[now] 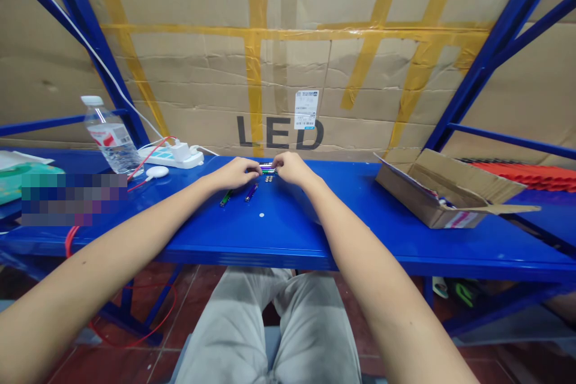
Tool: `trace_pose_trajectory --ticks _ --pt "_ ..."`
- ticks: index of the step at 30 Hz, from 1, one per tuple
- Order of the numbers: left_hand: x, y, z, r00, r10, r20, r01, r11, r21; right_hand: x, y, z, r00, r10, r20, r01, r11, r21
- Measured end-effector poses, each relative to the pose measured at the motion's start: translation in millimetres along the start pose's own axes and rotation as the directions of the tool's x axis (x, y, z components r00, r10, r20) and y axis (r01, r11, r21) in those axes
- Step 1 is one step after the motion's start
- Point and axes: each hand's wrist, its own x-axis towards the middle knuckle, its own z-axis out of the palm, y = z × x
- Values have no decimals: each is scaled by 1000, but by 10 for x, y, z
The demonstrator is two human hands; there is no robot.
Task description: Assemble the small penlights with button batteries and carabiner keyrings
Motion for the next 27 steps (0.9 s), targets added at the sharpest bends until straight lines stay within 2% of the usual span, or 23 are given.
trace_pose_trajectory --ticks 3,7,10,14,17,19,22,24,26,27 --pt "-15 37 -24 1000 10 11 -10 1000 26 8 19 23 1000 -15 24 15 1000 -2" --pt "-52 116 -85 988 -108 106 92 985 149 -6 -15 10 1000 7 28 -7 1000 3" --pt "-76 163 -122 972 -163 169 133 976 175 -18 -48 -11 1000 17 20 -17 1000 -1" --pt "-104 207 -160 951 -154 270 131 986 102 -18 -52 -22 1000 25 -9 -25 1000 11" --pt "-108 224 -183 943 -134 303 159 986 -58 -15 -53 -39 999 41 -29 -38 995 87" --pt "-88 222 -177 966 -102 237 154 966 -209 -19 -72 -64 997 73 -6 -70 972 226" --pt "-32 210 -119 997 -67 -25 53 926 -373 -39 -125 -97 987 107 121 -154 847 508" --pt "1 212 -59 982 -77 -174 1 916 -402 -57 -160 -95 976 82 204 -199 725 660" --pt "18 231 3 961 -110 -252 1 917 -398 -67 -183 -62 974 48 223 -202 637 744" --pt "20 244 29 954 -129 -270 13 918 -395 -66 -190 -37 978 43 206 -188 620 761"
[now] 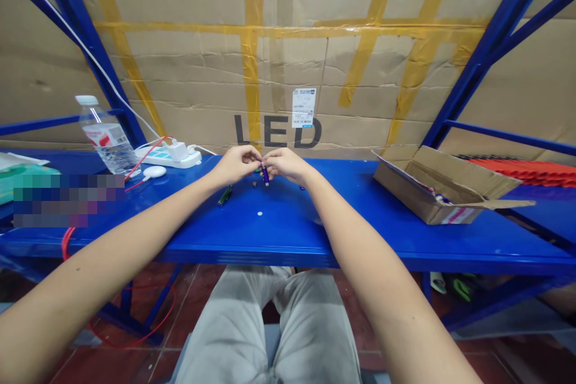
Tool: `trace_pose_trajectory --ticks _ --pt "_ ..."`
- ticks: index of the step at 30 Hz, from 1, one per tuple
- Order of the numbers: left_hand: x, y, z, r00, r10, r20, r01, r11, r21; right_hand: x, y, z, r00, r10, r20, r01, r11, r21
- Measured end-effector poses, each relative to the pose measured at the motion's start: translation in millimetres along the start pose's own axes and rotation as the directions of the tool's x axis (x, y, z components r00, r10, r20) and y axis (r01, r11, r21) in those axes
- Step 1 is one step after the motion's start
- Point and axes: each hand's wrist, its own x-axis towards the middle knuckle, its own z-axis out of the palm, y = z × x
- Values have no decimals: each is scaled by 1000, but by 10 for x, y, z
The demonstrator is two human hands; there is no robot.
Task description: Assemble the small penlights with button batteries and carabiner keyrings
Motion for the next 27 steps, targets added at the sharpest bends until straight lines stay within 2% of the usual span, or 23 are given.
trace_pose_trajectory --ticks 3,7,9,11,13,15,17,21,27 --pt "-20 13 57 997 -8 -71 11 999 51 30 40 50 996 -48 -76 46 999 -28" --pt "-7 -19 32 985 75 -158 -40 976 214 47 11 33 974 -53 -220 56 998 9" --pt "7 -64 -2 992 91 -83 -62 952 301 42 -15 -23 946 -34 -321 61 996 72" --pt "15 -111 -24 993 93 77 -116 909 400 44 -18 -96 920 -18 -392 61 993 97" --pt "10 -142 -22 967 98 235 -205 847 490 63 8 -167 896 -20 -443 58 996 71" --pt "-5 -146 3 941 91 327 -269 787 555 96 51 -220 876 -21 -482 37 999 24" --pt "-25 -131 38 932 61 356 -280 746 604 129 88 -247 873 -20 -487 12 1000 -20" --pt "-63 -101 91 929 -8 369 -259 699 667 152 104 -243 911 2 -412 -15 999 -30" --pt "-50 -113 72 926 29 376 -279 724 631 81 91 -202 966 -12 -259 16 1000 16"
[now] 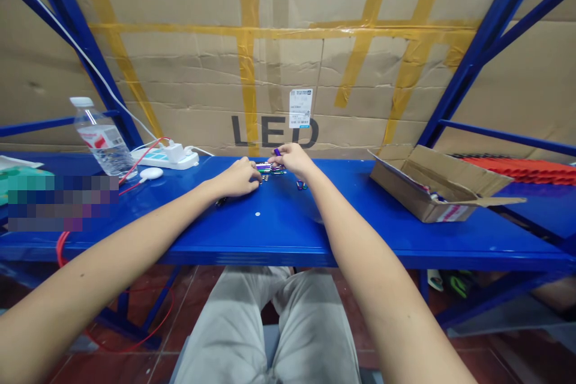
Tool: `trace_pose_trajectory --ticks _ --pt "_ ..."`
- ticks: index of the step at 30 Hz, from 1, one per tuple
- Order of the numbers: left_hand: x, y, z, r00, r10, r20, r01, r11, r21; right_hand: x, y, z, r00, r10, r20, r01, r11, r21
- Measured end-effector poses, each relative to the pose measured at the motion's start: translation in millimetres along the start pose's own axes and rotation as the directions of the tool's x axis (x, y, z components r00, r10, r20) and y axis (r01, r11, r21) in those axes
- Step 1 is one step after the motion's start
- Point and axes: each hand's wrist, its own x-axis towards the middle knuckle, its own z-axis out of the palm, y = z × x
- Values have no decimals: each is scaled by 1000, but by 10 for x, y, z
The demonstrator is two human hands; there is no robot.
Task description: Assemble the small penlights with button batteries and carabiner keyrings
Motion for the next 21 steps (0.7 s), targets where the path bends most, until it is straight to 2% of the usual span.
trace_pose_trajectory --ticks 5,10,16,18,20,21 --pt "23 -38 1 1000 -9 -8 9 1000 -26 -44 35 -36 987 -44 152 60 993 -106" --pt "51 -63 48 1000 5 24 -4 999 -34 -2 71 -75 955 -62 291 125 971 -202" --pt "59 -79 60 998 -66 -1 64 971 -229 43 97 -111 911 -110 398 220 945 -244" --pt "51 -69 43 994 -79 -71 53 949 -310 42 98 -128 910 -110 400 223 943 -247" --pt "44 -46 14 969 -84 -230 -4 934 -358 37 96 -142 913 -111 392 219 945 -242" --pt "42 -30 -2 942 -80 -325 -46 931 -363 35 96 -146 916 -114 384 217 947 -237"
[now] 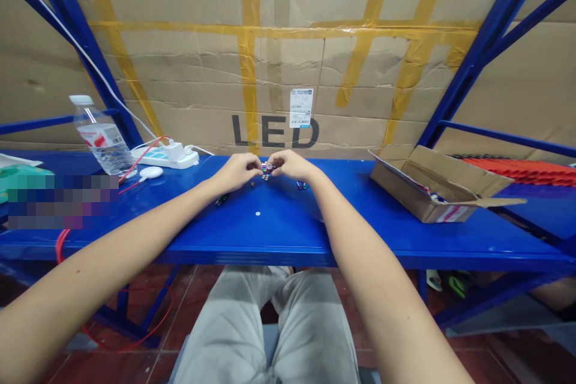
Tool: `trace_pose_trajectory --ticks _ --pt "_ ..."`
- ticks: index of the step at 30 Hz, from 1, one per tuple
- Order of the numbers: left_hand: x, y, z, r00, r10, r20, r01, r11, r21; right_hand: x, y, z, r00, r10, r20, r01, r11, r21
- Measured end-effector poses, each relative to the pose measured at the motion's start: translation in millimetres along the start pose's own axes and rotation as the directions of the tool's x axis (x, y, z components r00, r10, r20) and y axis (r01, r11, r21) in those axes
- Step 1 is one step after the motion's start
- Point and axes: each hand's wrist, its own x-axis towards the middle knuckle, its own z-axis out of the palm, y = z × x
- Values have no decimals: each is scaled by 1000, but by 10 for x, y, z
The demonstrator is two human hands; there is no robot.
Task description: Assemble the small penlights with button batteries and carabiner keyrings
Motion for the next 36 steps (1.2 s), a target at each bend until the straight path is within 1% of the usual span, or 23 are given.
trace_pose_trajectory --ticks 2,3,5,8,15,20,25,30,32,34,36 --pt "5 44 -13 983 94 -155 -97 995 -10 -2 -1 2 1000 0 -12 0 1000 16" --pt "7 64 -16 970 142 -200 -147 989 -8 -1 -1 7 1000 -2 -16 2 1000 27" --pt "9 90 -10 947 218 -235 -226 974 -6 5 -2 24 1000 -9 -11 10 999 44" --pt "10 90 8 930 276 -242 -286 958 -7 17 -7 49 999 -35 -2 35 997 63" --pt "23 43 21 915 324 -242 -334 943 0 25 -15 53 998 -58 -24 61 993 98" --pt "20 49 23 916 317 -244 -330 944 -13 21 -16 48 997 -71 -35 73 994 80" --pt "10 40 -6 933 287 -218 -302 952 -39 16 -18 44 997 -63 -46 66 995 74" --pt "9 16 5 914 363 -180 -370 929 -5 14 -29 45 997 -62 -51 65 996 61" --pt "8 19 9 911 377 -168 -383 924 0 12 -34 45 997 -62 -48 64 997 53" --pt "5 29 -1 912 371 -176 -378 926 -10 9 -37 44 997 -53 -54 55 997 46" --pt "5 35 -23 921 334 -200 -344 939 -12 5 -34 41 997 -38 -66 41 998 38"
